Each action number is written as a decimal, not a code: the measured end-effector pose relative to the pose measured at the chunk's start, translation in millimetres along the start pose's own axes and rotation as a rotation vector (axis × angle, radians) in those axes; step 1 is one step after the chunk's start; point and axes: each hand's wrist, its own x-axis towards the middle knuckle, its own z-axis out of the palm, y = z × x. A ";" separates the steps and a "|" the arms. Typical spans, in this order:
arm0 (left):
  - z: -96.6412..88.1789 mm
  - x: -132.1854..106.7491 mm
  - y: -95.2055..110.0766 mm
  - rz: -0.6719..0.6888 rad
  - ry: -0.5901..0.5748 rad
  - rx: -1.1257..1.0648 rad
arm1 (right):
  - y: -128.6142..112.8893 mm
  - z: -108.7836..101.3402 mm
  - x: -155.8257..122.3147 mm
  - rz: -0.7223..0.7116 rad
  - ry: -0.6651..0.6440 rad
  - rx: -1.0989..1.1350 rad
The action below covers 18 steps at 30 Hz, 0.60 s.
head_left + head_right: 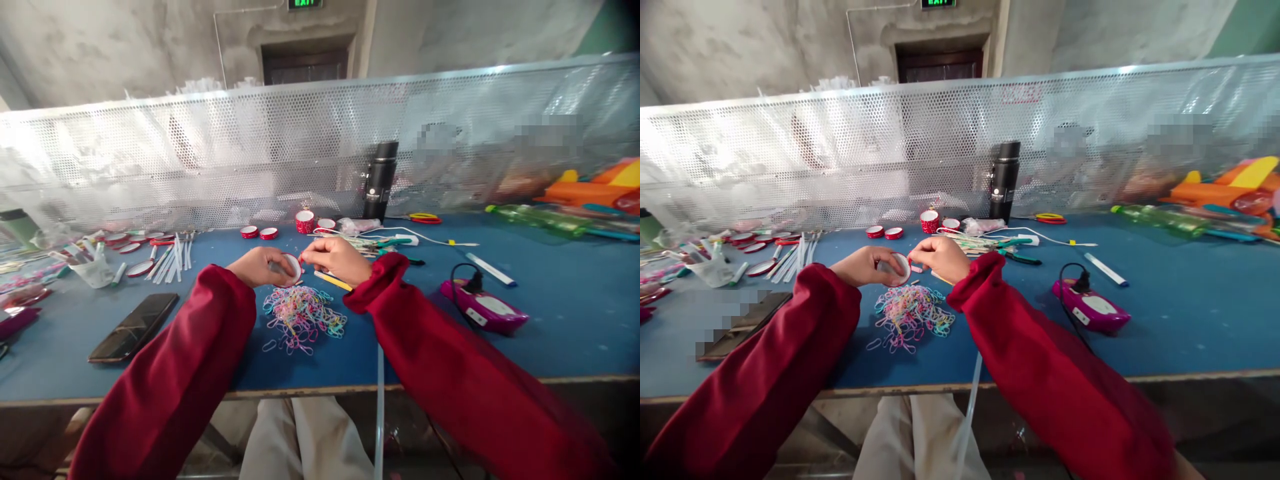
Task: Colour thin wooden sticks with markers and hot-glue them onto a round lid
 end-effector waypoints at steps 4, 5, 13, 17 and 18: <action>4.2 4.0 -2.1 -0.059 0.121 0.012 | -0.6 2.7 -0.6 -0.025 0.026 0.005; 5.7 5.5 -3.3 -0.076 0.145 0.000 | 0.0 3.7 -0.6 -0.030 0.031 -0.003; 14.9 10.4 -2.3 -0.169 0.221 -0.326 | 6.7 14.5 1.1 -0.166 0.156 -0.065; 18.1 11.6 0.9 -0.205 0.248 -0.389 | 7.6 19.5 2.3 -0.236 0.261 -0.217; 18.8 12.1 1.0 -0.213 0.258 -0.407 | 7.5 20.3 2.7 -0.251 0.284 -0.258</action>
